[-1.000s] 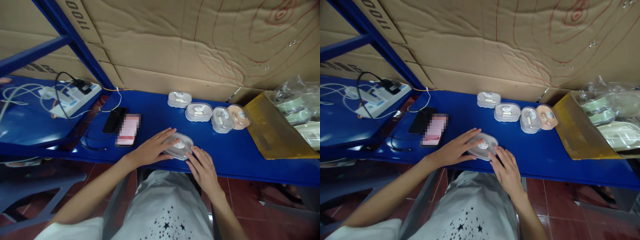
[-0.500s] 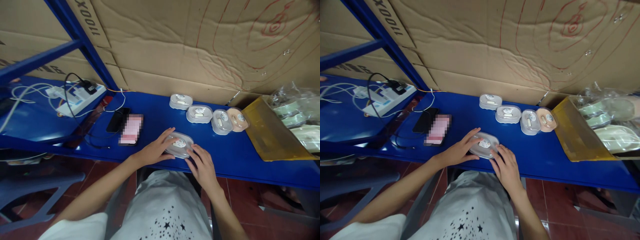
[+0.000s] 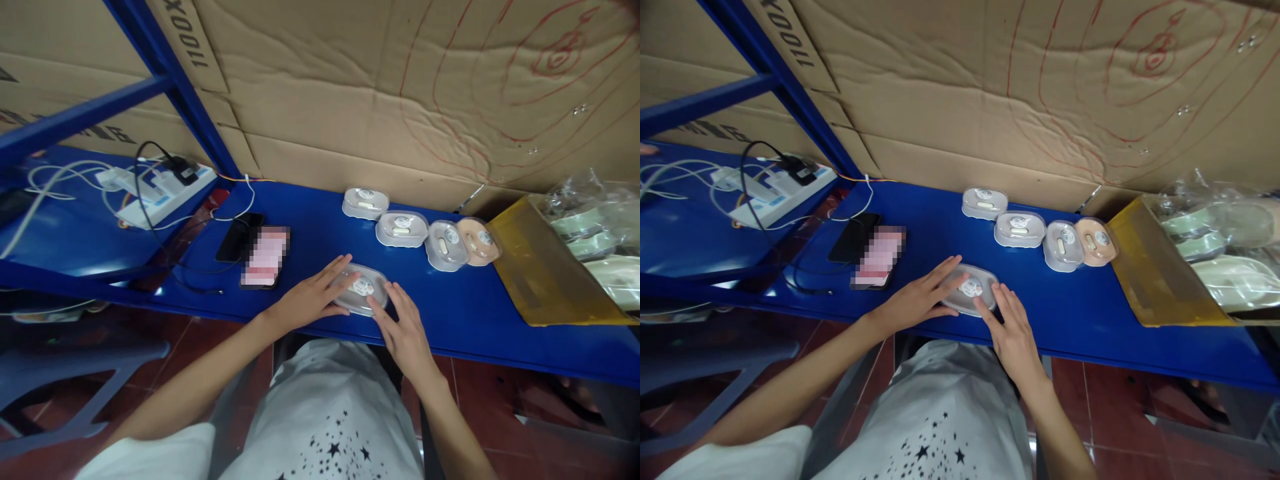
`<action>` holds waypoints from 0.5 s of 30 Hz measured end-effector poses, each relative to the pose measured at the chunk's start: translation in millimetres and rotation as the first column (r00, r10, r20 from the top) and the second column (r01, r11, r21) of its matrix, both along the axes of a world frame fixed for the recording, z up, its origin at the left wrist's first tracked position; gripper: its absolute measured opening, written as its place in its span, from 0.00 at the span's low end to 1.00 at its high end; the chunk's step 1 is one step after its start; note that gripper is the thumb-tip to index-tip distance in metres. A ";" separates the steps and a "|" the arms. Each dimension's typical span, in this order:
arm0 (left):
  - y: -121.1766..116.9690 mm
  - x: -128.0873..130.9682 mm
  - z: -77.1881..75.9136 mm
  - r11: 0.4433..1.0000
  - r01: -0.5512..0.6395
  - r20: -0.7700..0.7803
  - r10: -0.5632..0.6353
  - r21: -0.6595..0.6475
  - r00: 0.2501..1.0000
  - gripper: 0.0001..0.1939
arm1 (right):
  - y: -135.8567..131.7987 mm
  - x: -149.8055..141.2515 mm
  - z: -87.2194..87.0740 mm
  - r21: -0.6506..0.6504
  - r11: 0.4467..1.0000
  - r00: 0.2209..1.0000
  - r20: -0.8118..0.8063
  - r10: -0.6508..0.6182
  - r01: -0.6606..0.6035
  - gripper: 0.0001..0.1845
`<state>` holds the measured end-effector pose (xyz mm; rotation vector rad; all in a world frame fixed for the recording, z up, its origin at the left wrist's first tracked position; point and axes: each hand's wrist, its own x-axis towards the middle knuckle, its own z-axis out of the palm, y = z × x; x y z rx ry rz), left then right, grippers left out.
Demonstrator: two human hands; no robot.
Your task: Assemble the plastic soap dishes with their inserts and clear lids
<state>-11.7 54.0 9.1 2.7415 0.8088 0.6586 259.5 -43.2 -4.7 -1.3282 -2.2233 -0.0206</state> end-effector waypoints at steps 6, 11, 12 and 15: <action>1.0 -3.7 -0.7 0.997 0.016 0.033 -0.014 -0.082 0.999 0.44 | 5.6 0.9 5.5 -0.064 0.997 0.999 -0.018 0.045 -0.046 0.38; 2.7 -7.0 -3.9 0.984 0.013 0.117 0.008 -0.176 0.993 0.45 | 15.1 0.7 10.4 -0.039 0.997 0.997 -0.029 0.068 -0.069 0.39; 2.6 -7.7 -4.8 0.982 0.007 0.132 0.018 -0.190 0.991 0.45 | 16.2 0.7 10.5 -0.029 0.996 0.996 -0.030 0.079 -0.079 0.40; 2.0 -9.3 -7.6 0.977 0.004 0.171 0.033 -0.211 0.985 0.46 | 17.7 0.4 9.8 -0.011 0.994 0.993 -0.040 0.108 -0.109 0.42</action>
